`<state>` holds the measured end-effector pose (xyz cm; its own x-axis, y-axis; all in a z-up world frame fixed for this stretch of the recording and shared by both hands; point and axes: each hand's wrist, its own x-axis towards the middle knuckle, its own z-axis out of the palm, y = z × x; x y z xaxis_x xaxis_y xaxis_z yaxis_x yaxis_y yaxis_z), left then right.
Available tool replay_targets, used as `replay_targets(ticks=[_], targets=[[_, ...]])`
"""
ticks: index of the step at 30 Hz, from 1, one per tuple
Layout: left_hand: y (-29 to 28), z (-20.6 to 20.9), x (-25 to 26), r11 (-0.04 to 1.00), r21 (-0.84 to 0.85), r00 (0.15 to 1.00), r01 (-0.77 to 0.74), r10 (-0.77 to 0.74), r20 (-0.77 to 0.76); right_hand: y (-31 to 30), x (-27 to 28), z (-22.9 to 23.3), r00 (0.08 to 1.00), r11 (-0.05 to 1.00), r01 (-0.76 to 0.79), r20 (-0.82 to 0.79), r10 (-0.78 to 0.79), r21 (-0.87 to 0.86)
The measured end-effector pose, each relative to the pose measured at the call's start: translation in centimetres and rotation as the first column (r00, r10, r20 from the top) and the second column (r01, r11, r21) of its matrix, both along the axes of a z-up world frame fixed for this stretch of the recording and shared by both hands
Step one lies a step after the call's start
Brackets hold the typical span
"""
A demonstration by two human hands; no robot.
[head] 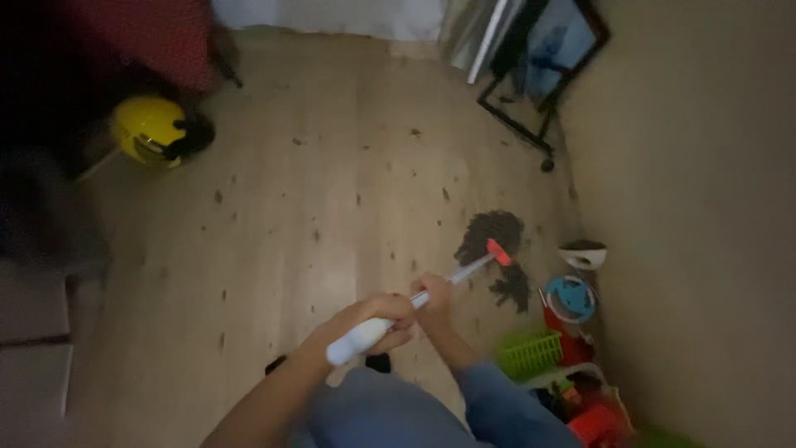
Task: Mop the tiled floor throughout the house.
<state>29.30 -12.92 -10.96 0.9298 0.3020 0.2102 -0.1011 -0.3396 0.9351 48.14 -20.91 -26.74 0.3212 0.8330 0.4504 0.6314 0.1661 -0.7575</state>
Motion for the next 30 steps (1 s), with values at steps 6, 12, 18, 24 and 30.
replay_targets(ticks=[6,12,18,24,30], targets=[[-0.5,7.9,-10.7,0.97,-0.144,0.978,-0.193,0.179,-0.105,3.8,-11.8,4.7,0.984,0.991,-0.137,-0.113,0.135,-0.008],[-0.4,13.1,-18.5,0.919,-0.028,0.862,-0.394,0.359,-0.359,7.3,-22.8,3.9,0.907,0.943,-0.332,-0.278,0.315,-0.015],[1.2,12.0,-27.9,0.821,0.174,0.827,-0.544,0.559,-0.051,13.7,-33.8,5.8,0.752,0.81,-0.585,-0.395,0.527,-0.034],[3.3,9.2,-36.6,0.7,0.211,0.673,-0.682,0.714,-0.193,17.7,-46.1,4.4,0.603,0.645,-0.759,-0.467,0.647,-0.086],[5.9,5.5,-44.9,0.649,0.251,0.631,-0.718,0.759,-0.159,21.1,-54.5,4.1,0.496,0.514,-0.857,-0.334,0.801,-0.038]])
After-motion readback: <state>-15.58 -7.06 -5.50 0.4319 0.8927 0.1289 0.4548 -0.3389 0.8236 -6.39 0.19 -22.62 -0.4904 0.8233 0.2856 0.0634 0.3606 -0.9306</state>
